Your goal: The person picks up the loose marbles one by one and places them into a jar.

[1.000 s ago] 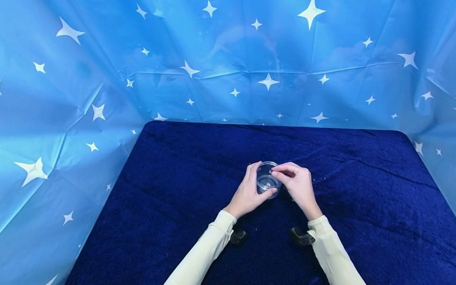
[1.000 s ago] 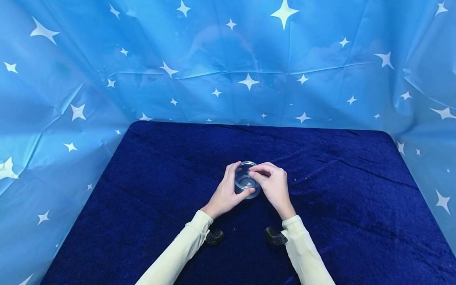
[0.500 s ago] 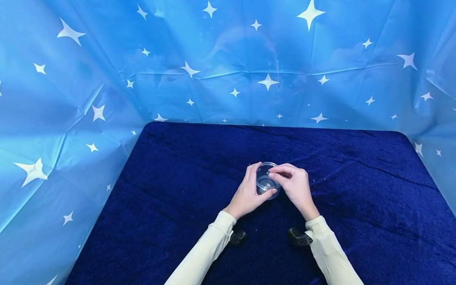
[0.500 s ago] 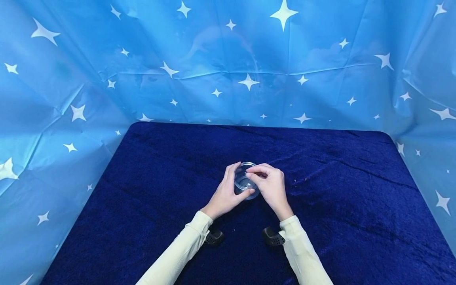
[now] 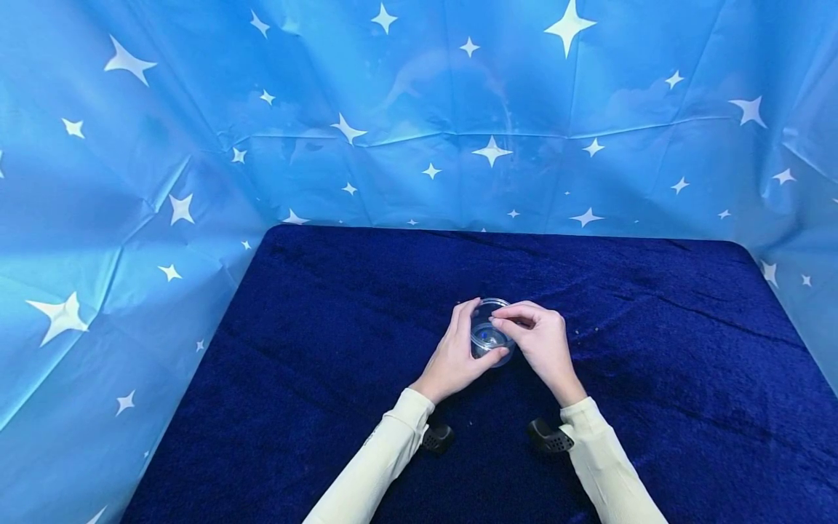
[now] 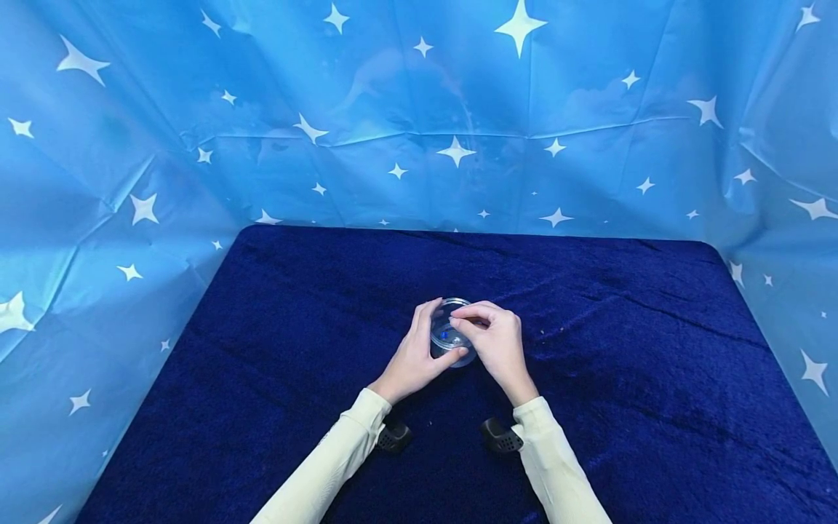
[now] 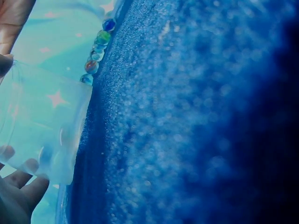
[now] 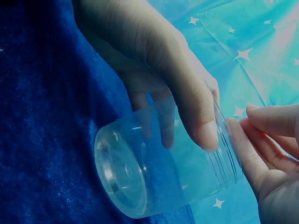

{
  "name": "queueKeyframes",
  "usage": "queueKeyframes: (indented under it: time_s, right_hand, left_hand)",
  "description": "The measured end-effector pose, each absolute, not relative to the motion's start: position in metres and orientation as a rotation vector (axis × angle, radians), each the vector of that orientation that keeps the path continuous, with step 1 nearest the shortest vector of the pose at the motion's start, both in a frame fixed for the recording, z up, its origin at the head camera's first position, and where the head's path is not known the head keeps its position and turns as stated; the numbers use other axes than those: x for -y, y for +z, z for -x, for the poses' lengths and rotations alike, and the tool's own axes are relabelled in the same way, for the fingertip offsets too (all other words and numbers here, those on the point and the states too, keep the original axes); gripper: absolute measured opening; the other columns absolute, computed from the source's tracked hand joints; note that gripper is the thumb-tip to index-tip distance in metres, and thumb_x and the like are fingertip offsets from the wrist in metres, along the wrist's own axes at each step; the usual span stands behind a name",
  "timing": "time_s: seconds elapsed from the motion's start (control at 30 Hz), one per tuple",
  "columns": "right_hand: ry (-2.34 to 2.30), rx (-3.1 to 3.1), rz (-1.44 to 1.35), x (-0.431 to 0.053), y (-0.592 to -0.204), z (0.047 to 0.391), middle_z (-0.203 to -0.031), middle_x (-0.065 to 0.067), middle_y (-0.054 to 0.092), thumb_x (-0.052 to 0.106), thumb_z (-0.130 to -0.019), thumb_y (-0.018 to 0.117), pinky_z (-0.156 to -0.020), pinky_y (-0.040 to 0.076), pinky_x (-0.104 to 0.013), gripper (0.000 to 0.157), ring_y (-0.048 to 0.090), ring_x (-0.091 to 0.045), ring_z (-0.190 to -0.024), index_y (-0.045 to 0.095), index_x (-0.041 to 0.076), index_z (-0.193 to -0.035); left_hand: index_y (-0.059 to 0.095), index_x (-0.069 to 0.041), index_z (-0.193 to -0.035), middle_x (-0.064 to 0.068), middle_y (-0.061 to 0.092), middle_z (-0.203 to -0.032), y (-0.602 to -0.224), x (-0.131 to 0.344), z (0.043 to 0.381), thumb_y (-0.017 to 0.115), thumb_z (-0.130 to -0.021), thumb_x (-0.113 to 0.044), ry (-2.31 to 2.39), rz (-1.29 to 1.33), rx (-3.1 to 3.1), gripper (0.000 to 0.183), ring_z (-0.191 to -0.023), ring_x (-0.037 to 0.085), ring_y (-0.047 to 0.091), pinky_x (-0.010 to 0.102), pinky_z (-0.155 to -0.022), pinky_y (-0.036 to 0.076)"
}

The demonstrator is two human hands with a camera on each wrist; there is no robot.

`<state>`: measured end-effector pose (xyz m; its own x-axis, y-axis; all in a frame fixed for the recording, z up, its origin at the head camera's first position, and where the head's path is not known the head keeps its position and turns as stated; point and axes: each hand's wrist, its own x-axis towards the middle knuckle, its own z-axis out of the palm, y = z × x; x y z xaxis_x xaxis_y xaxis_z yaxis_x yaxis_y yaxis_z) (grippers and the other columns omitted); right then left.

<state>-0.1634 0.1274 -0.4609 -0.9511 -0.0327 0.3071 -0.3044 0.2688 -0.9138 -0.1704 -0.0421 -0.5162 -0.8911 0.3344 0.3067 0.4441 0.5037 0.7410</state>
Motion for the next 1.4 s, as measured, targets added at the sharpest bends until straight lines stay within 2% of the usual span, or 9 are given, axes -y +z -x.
queueKeyframes:
  time_s: [0.47, 0.83, 1.4]
  right_hand:
    - [1.762, 2.317, -0.305, -0.1277, -0.4596, 0.1624, -0.096, -0.018, 0.076, -0.004, -0.086, 0.08, -0.075, 0.05, -0.013, 0.006, 0.067, -0.011, -0.086, 0.08, -0.004, -0.092]
    - [1.769, 2.309, -0.313, -0.1291, -0.459, 0.1631, -0.095, -0.018, 0.075, -0.004, -0.085, 0.08, -0.075, 0.052, -0.014, 0.007, 0.067, -0.005, -0.084, 0.08, -0.005, -0.092]
    - [1.78, 2.331, -0.288, -0.131, -0.4587, 0.1628, -0.095, -0.017, 0.075, -0.002, -0.087, 0.08, -0.075, 0.052, -0.014, 0.006, 0.068, -0.004, -0.085, 0.08, -0.004, -0.093]
  left_hand:
    - [0.033, 0.001, -0.154, 0.018, 0.043, -0.148, -0.5162, 0.0412, 0.1704, 0.081, -0.088, -0.035, -1.336, 0.671, 2.605, 0.089, -0.134, 0.036, 0.052, 0.046, -0.111, 0.042]
    - [0.033, 0.001, -0.154, 0.018, 0.044, -0.147, -0.5157, 0.0417, 0.1692, 0.081, -0.089, -0.035, -1.337, 0.673, 2.603, 0.089, -0.133, 0.036, 0.052, 0.046, -0.111, 0.043]
    - [0.033, -0.001, -0.154, 0.017, 0.044, -0.147, -0.5175, 0.0417, 0.1705, 0.081, -0.089, -0.035, -1.339, 0.687, 2.594, 0.088, -0.134, 0.034, 0.051, 0.045, -0.111, 0.042]
